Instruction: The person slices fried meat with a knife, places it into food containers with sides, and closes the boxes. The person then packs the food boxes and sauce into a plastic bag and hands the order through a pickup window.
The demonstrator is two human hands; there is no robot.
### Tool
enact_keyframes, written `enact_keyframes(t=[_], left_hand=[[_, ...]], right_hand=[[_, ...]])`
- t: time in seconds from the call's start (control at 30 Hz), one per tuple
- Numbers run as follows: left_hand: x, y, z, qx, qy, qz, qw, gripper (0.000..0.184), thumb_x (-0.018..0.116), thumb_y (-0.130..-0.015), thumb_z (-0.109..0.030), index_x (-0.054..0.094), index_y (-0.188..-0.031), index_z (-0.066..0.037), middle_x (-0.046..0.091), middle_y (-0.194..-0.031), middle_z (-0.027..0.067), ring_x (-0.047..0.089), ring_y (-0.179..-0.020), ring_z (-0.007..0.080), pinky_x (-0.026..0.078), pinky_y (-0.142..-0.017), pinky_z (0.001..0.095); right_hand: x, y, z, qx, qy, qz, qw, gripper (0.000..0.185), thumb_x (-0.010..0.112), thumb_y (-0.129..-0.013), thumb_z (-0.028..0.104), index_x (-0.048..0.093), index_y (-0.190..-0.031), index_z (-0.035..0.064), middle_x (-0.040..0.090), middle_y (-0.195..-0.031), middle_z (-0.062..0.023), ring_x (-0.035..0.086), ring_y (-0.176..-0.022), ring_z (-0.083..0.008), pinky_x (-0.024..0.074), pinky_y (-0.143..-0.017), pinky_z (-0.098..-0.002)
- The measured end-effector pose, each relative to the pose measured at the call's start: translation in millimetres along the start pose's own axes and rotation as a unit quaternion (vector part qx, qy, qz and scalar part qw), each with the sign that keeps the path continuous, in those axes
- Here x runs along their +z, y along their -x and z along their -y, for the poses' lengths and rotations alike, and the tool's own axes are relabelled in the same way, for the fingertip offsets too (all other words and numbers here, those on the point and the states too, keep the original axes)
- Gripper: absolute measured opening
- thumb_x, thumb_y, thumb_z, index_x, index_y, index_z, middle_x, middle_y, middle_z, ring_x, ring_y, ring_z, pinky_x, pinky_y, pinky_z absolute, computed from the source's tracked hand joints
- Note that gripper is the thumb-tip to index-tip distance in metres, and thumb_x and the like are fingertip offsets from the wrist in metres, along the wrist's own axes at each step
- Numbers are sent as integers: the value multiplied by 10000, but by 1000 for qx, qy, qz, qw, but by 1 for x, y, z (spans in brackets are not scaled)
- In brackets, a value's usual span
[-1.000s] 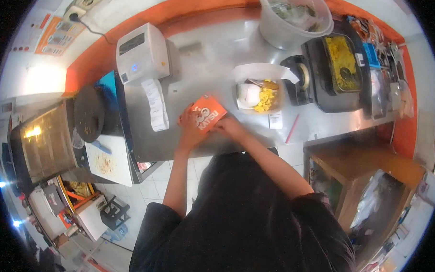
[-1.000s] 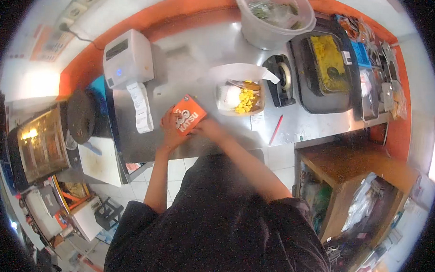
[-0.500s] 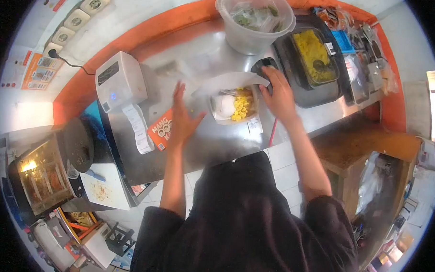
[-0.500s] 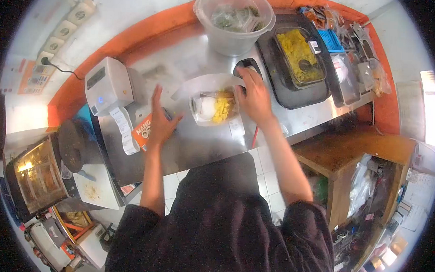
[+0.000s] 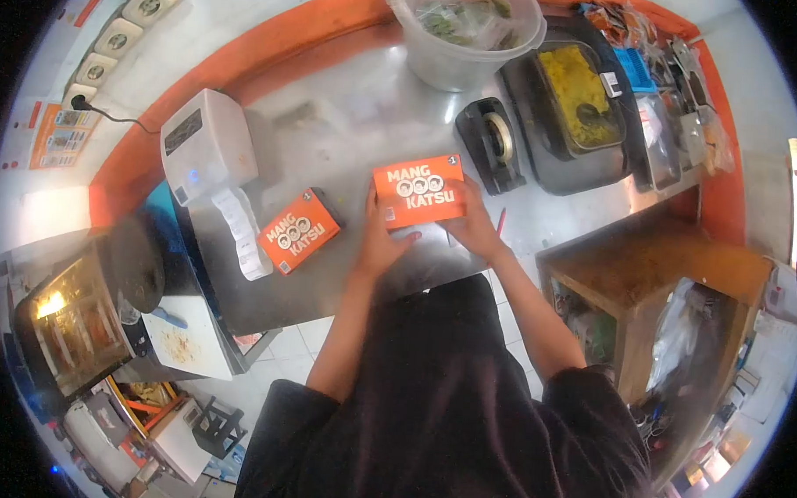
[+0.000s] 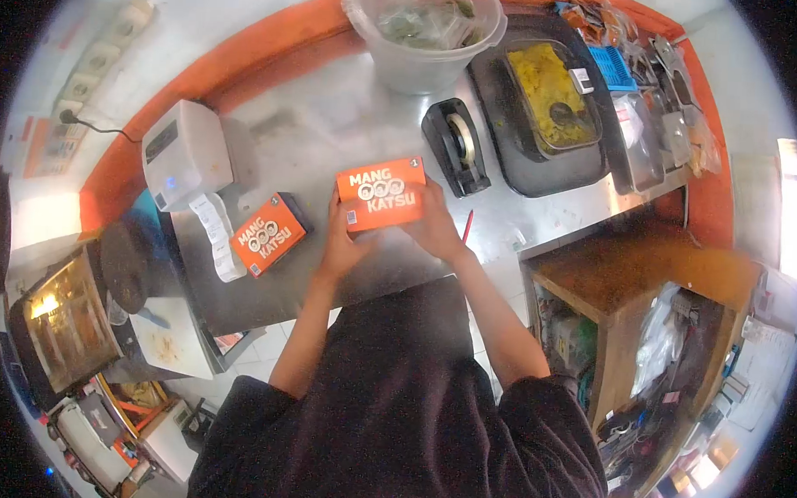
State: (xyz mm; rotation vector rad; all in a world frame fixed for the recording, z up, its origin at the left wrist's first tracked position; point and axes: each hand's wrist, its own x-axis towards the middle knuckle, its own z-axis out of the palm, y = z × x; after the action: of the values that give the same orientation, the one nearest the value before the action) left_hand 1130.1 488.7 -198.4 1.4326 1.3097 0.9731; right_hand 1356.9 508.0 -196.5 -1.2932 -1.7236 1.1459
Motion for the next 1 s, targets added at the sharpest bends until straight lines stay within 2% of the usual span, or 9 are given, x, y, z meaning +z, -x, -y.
enact_keyframes(t=[0.1, 0.2, 0.37, 0.43, 0.5, 0.57, 0.67, 0.83, 1.0], left_hand=[[-18, -1, -15, 19, -73, -18, 997, 711, 829, -782, -115, 482, -1403, -121, 317, -1559, 168, 350, -1450, 328, 401, -1126, 444], [-30, -7, -43, -43, -96, -14, 994, 699, 813, -807, -135, 473, -1416, -92, 386, -1531, 145, 367, -1440, 329, 387, -1136, 428], [-23, 4, 4, 2, -42, -15, 999, 807, 824, -795, -254, 435, -1477, -69, 338, -1577, 190, 393, -1415, 358, 374, -1124, 448], [-28, 11, -4, 23, -69, 12, 997, 886, 833, -786, -305, 387, -1516, -74, 324, -1589, 193, 364, -1436, 364, 342, -1150, 462], [-34, 17, -15, -6, -299, 91, 950, 1036, 816, -798, -386, 219, -1583, -69, 259, -1621, 200, 206, -1514, 357, 212, -1217, 468], [-37, 22, 4, 15, -277, 112, 954, 1028, 795, -807, -420, 219, -1582, -66, 258, -1617, 211, 209, -1510, 373, 194, -1222, 475], [-44, 22, 18, 35, -277, 144, 949, 959, 744, -850, -432, 238, -1572, -54, 266, -1605, 229, 230, -1492, 404, 195, -1222, 486], [-50, 11, 21, 63, -298, 174, 936, 762, 647, -936, -361, 306, -1548, -60, 296, -1585, 239, 298, -1450, 433, 248, -1205, 492], [-47, 5, 23, 63, -290, 165, 941, 634, 648, -940, -304, 420, -1502, -121, 310, -1572, 245, 319, -1440, 427, 264, -1195, 505]], right_hand=[[-18, -1, 24, 53, 36, 22, 998, 645, 710, -912, 182, 395, -1471, 113, 415, -1354, -169, 359, -1387, -355, 304, -1164, -462], [-26, -4, 32, 103, -12, 23, 994, 675, 738, -889, 207, 405, -1464, 89, 382, -1358, -185, 375, -1344, -340, 321, -1151, -414], [-3, 5, 0, 82, -186, 21, 979, 733, 666, -956, 284, 277, -1545, 85, 274, -1566, -187, 245, -1486, -306, 225, -1208, -433], [-8, 9, -7, -3, -50, 43, 998, 860, 683, -936, 328, 173, -1584, 83, 120, -1652, -199, 135, -1533, -330, 156, -1226, -447], [-19, 15, -7, -12, 64, 74, 995, 897, 694, -922, 347, 156, -1588, 79, 109, -1654, -208, 108, -1538, -342, 129, -1231, -451], [-29, 18, -7, -22, 175, 104, 979, 935, 704, -909, 366, 138, -1593, 75, 98, -1656, -217, 81, -1542, -353, 103, -1236, -455], [-42, 14, -14, -63, 183, 163, 967, 896, 688, -914, 393, 182, -1589, 90, 152, -1634, -242, 153, -1520, -389, 171, -1225, -464], [-53, -1, -5, -111, 200, 201, 952, 631, 599, -978, 204, 341, -1553, 186, 275, -1583, -247, 399, -1390, -420, 392, -1108, -465], [-32, 7, -34, -102, 186, 145, 966, 599, 606, -956, 122, 416, -1520, 191, 276, -1590, -239, 416, -1386, -417, 395, -1112, -437]])
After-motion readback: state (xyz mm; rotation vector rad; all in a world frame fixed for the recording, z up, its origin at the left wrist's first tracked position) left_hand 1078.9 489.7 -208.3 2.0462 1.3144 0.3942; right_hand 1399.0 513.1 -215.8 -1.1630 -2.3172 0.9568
